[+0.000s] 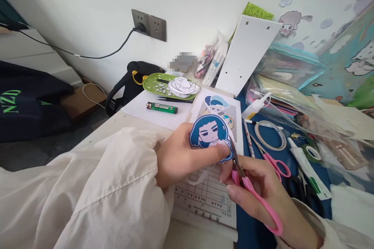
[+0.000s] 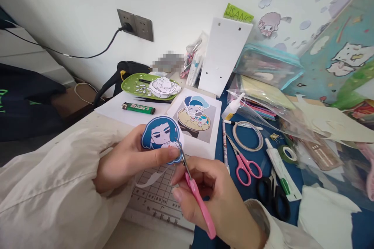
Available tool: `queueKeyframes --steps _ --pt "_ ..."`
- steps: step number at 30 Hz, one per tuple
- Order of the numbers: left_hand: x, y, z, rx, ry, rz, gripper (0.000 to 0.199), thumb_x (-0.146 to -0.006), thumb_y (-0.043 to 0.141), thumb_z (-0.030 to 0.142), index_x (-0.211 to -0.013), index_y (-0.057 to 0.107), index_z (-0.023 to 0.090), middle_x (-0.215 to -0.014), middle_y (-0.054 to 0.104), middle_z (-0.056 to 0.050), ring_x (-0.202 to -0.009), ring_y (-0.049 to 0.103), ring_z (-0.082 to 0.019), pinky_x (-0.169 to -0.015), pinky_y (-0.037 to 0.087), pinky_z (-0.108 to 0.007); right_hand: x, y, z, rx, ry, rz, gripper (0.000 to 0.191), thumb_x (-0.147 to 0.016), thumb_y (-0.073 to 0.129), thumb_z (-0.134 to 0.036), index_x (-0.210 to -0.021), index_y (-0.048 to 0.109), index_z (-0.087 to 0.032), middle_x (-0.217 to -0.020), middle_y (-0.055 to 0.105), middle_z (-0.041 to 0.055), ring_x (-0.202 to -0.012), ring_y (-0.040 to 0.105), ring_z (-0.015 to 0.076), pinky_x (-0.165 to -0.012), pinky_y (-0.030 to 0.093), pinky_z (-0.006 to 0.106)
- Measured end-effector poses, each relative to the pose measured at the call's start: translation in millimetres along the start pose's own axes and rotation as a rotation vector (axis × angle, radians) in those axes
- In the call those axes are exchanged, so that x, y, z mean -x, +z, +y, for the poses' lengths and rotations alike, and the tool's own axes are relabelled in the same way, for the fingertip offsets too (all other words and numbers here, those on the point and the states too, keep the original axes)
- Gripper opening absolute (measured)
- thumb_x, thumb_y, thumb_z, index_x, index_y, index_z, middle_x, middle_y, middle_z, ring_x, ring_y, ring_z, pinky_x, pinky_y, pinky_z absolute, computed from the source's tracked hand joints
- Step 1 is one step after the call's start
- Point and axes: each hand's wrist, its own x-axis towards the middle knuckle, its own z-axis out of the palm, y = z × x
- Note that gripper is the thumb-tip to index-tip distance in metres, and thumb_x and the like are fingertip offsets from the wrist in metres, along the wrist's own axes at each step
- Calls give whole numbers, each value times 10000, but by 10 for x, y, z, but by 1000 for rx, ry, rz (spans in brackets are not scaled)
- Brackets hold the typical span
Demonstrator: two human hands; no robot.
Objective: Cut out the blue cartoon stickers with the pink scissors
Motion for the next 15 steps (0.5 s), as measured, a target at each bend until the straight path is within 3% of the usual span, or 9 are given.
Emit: queueKeyframes --steps 15 --pt "-7 14 -1 96 57 -98 357 -785 648 171 -455 516 138 -489 554 36 -548 554 -79 -577 440 -166 -27 75 -31 -2 -46 103 61 -662 584 -196 -657 533 -164 -547 350 -58 -449 264 65 -381 261 176"
